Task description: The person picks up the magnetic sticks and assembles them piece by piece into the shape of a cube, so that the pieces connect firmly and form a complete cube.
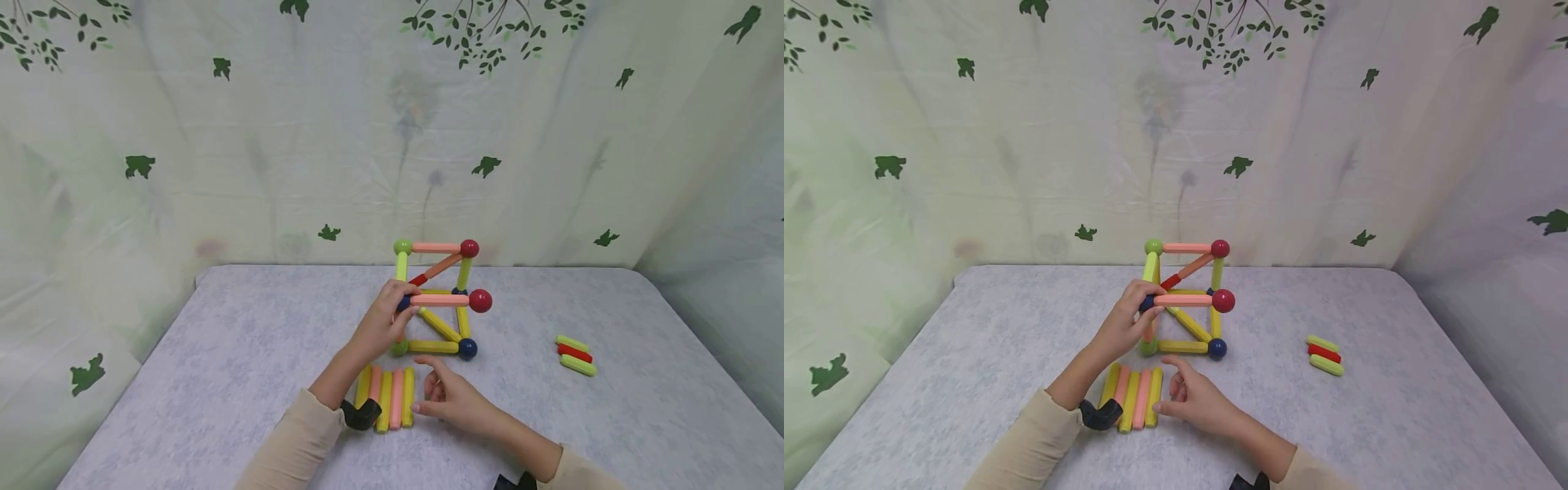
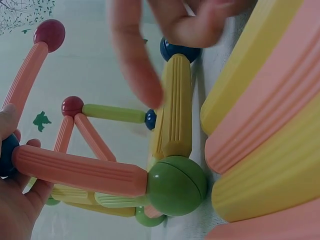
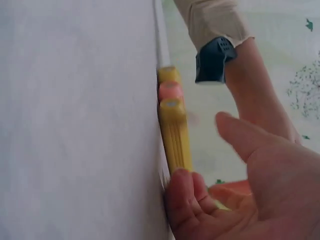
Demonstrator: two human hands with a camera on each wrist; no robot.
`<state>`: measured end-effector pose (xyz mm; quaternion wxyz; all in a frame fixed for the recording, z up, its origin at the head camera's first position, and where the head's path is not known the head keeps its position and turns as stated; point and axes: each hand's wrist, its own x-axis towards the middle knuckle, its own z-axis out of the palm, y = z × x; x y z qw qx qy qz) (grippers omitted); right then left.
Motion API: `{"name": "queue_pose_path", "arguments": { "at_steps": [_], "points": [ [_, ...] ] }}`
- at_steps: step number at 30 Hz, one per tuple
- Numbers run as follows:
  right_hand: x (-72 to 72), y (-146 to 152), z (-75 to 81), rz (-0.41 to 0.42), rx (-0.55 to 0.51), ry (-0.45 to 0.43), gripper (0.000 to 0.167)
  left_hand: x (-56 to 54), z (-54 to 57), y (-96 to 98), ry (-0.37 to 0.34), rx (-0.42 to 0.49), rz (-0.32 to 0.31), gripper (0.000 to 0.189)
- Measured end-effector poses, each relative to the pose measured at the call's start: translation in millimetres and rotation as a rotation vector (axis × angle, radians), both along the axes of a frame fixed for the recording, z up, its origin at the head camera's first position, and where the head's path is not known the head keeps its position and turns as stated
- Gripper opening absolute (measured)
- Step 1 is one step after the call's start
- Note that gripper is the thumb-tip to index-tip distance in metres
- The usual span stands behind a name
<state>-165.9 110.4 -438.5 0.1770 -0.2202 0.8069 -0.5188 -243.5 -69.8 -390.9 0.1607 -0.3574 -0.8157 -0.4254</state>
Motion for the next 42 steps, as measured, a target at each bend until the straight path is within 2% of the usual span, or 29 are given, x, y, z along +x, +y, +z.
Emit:
{"name": "queue_pose_path", "arguments": {
  "at_steps": [4,10,14,19,23,27,30,33,38,42],
  "points": [
    [-1.8,-5.7,-4.0,0.045,0.054,0.005,0.068,0.7,0.2,0.2,-0.001,0.003,-0.001,0.024],
    [-1.2,-15.1,-0.1,0.020,0.235,0.011,0.073,1.3,-0.1,0.3,0.013,0.004,0.002,0.023],
    [0.9,-19.5,4.8,-0.030,0.340,-0.009,0.060,1.9,-0.2,0.4,0.001,0.005,0.007,0.023],
    [1.5,-15.2,10.4,-0.056,0.424,0.041,0.046,2.2,0.0,1.0,-0.012,0.004,0.015,0.024],
    [-3.6,-0.3,16.4,-0.126,0.342,0.099,0.049,2.0,0.3,1.2,-0.011,-0.001,0.011,0.024],
    [-11.6,20.1,24.8,-0.291,0.226,0.187,0.041,1.3,0.5,1.1,-0.007,0.000,0.006,0.025],
    [-17.3,35.1,29.0,-0.403,0.204,0.253,0.034,1.2,0.8,1.3,-0.008,-0.001,0.005,0.025],
    [-23.4,47.4,30.2,-0.472,0.196,0.311,0.036,1.6,1.1,1.3,-0.013,-0.001,0.005,0.025],
    [-32.0,58.3,30.4,-0.485,0.147,0.414,0.034,2.1,1.3,0.7,-0.020,0.003,0.014,0.025],
    [-37.0,60.0,28.4,-0.465,0.109,0.447,0.030,2.1,1.4,-0.6,-0.030,0.006,0.013,0.025]
  ]
}}
